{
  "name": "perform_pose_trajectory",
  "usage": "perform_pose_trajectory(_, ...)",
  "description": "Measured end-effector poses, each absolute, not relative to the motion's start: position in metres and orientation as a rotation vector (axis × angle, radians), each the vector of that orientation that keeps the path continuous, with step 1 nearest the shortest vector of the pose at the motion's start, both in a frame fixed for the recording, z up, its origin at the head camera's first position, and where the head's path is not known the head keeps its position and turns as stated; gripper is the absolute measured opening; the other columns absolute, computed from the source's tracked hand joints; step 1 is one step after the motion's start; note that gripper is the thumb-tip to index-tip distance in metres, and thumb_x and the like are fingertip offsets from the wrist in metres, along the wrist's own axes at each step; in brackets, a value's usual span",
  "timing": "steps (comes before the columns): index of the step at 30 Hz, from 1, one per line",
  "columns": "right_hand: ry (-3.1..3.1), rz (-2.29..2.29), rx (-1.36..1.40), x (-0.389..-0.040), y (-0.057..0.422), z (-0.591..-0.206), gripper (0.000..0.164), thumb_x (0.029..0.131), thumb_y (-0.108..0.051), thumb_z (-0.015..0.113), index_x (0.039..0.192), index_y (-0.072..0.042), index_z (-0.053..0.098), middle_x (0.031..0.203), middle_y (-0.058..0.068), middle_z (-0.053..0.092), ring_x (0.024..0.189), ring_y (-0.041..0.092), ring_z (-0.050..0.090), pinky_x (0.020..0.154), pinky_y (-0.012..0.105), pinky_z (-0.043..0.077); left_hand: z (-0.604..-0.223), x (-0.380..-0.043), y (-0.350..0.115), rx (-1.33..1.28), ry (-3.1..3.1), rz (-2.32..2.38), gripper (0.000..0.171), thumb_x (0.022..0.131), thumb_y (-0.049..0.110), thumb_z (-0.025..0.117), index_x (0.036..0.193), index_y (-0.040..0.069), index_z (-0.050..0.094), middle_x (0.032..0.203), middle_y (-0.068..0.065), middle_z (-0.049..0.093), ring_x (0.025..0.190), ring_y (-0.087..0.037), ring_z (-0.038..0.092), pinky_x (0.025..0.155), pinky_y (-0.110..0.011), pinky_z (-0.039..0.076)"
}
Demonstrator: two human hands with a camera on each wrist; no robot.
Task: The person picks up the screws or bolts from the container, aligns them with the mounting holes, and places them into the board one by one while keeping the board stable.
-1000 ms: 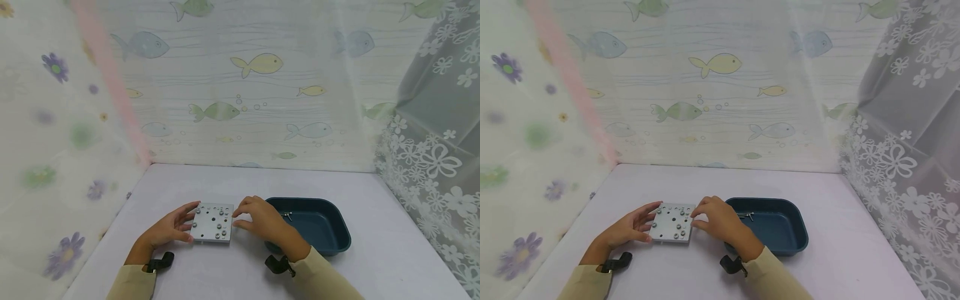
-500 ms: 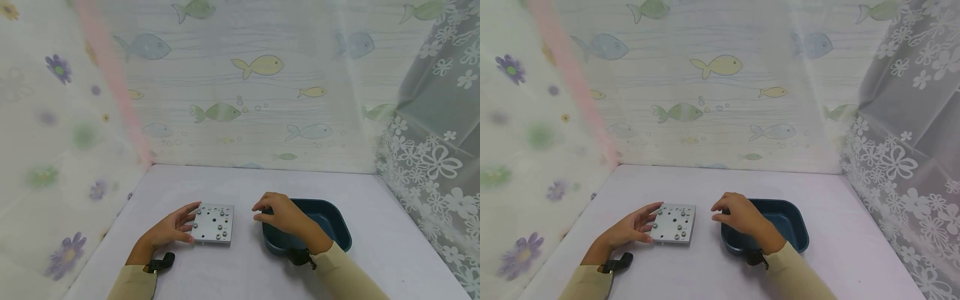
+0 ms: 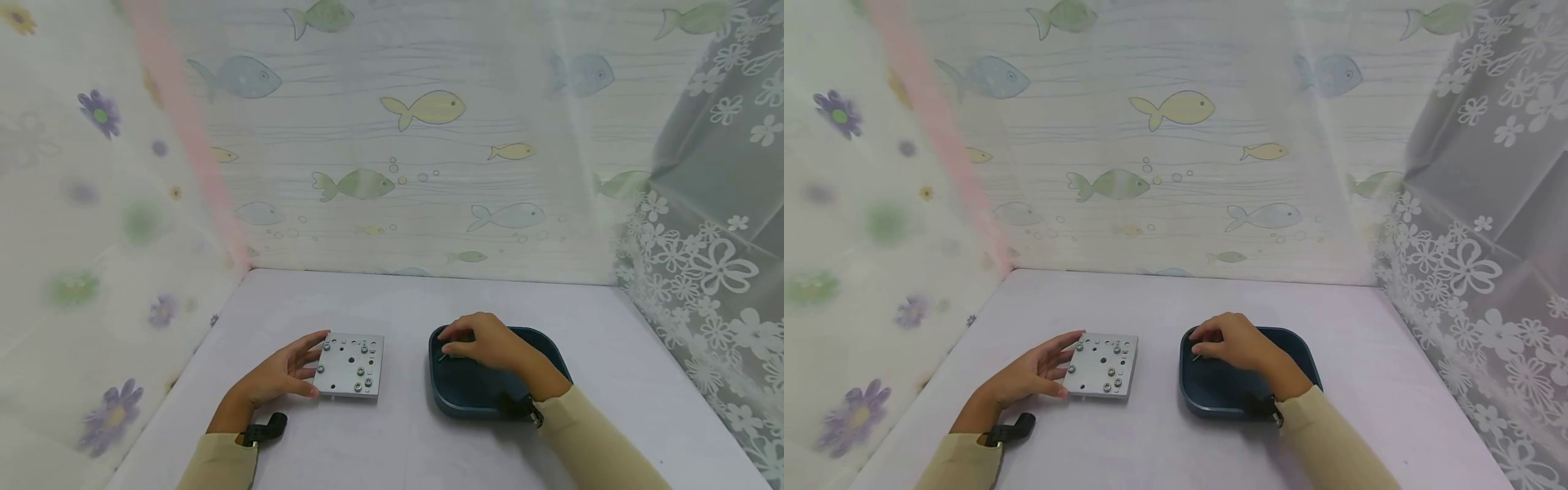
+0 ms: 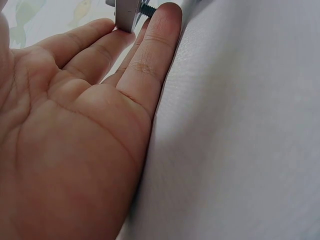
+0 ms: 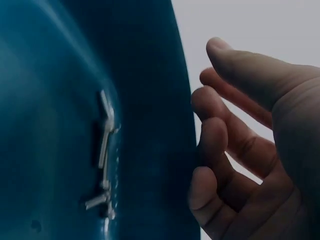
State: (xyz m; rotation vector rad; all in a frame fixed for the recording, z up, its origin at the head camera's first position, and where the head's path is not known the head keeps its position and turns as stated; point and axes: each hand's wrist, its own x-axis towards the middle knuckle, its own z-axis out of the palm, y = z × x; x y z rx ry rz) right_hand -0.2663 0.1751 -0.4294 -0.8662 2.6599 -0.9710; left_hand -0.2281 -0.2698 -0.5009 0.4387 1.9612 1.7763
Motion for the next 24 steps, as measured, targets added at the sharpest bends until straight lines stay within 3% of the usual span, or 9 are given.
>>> perform_pose_trajectory(7,2.553,-0.958,-0.862,-0.279,0.191,-0.437,0.031,0.097,-0.042,0.071,0.122,-0.024,0.077,0.108,-0.014,0.074,0.096,0.007,0.067,0.081,0.027,0.057,-0.501,-0.228,-0.269,0.418,1.981,1.766,0.119,0.071,-0.007,0.089,0.166,0.020,0.022,0.168,-0.017,0.028,0.140,-0.036,0.054,0.103,-0.033,0.056)
perform_pose_trajectory(15,2.426,-0.943,-0.887,-0.288,0.197,-0.443,0.030,0.099,-0.028,0.070,0.125,-0.012,0.075,0.087,0.010,0.074,0.073,0.012,0.064,0.063,0.027,0.054,-0.499,-0.227,-0.269,0.418,1.980,1.765,0.119,0.071,-0.007,0.089,0.166,0.021,0.022,0.168,-0.016,0.028,0.141,-0.036,0.053,0.103,-0.033,0.056)
perform_pose_trajectory(20,2.444,-0.869,-0.881,-0.291,0.194,-0.446,0.024,0.098,-0.024,0.072,0.118,-0.012,0.078,0.073,-0.001,0.070,0.065,0.012,0.062,0.057,0.026,0.050,-0.498,-0.227,-0.268,0.412,1.994,1.759,0.119,0.070,-0.006,0.089,0.166,0.021,0.022,0.168,-0.016,0.028,0.142,-0.037,0.052,0.103,-0.032,0.056)
perform_pose_trajectory(24,2.446,-0.839,-0.881,-0.294,0.193,-0.450,0.020,0.097,-0.021,0.073,0.113,-0.012,0.080,0.071,-0.006,0.069,0.064,0.012,0.064,0.058,0.025,0.050,-0.500,-0.227,-0.269,0.419,2.001,1.751,0.119,0.070,-0.005,0.090,0.165,0.022,0.024,0.169,-0.015,0.028,0.142,-0.037,0.051,0.104,-0.032,0.055)
